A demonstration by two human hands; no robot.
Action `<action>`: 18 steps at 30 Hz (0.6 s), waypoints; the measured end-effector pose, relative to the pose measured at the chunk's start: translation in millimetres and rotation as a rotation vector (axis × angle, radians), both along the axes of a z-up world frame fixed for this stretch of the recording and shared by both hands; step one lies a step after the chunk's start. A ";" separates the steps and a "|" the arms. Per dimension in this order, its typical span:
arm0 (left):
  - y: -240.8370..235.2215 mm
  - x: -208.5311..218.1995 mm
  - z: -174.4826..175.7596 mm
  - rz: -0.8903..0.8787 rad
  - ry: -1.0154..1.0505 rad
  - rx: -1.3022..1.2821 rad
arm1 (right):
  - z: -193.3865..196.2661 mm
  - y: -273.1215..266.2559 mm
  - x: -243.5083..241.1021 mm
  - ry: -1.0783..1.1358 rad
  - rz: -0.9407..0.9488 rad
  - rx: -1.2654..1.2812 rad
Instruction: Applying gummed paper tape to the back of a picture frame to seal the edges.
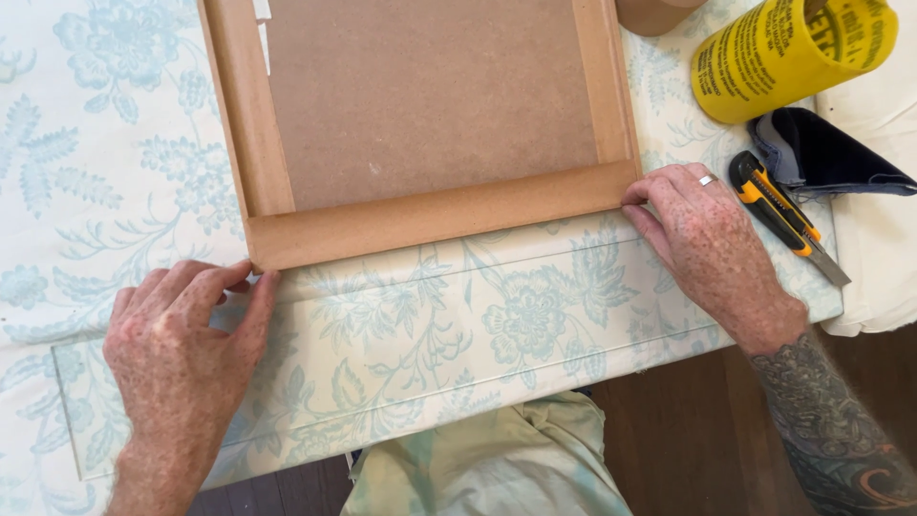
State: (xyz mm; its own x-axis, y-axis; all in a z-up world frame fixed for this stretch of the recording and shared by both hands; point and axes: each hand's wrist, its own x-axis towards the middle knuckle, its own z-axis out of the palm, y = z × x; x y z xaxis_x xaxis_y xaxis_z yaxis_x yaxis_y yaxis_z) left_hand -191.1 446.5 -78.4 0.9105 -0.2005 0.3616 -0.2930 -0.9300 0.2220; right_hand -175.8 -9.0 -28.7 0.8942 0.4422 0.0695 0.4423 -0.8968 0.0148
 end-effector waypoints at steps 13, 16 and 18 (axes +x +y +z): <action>-5.4 -0.7 5.5 -0.008 -0.087 0.088 | -2.3 37.3 3.1 0.077 0.016 0.038; -6.9 0.5 7.7 -0.026 -0.119 0.086 | -3.2 58.5 5.0 0.065 0.062 0.064; -8.7 0.4 9.4 -0.018 -0.114 0.084 | -2.4 73.9 4.6 0.055 0.066 0.050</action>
State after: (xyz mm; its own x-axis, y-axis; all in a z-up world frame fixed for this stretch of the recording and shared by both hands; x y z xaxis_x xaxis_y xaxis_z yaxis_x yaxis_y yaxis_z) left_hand -190.7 437.8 -69.0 0.8604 -0.2502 0.4439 -0.3284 -0.9384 0.1077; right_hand -171.2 64.9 -31.1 0.8664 0.4974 0.0447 0.4992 -0.8647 -0.0546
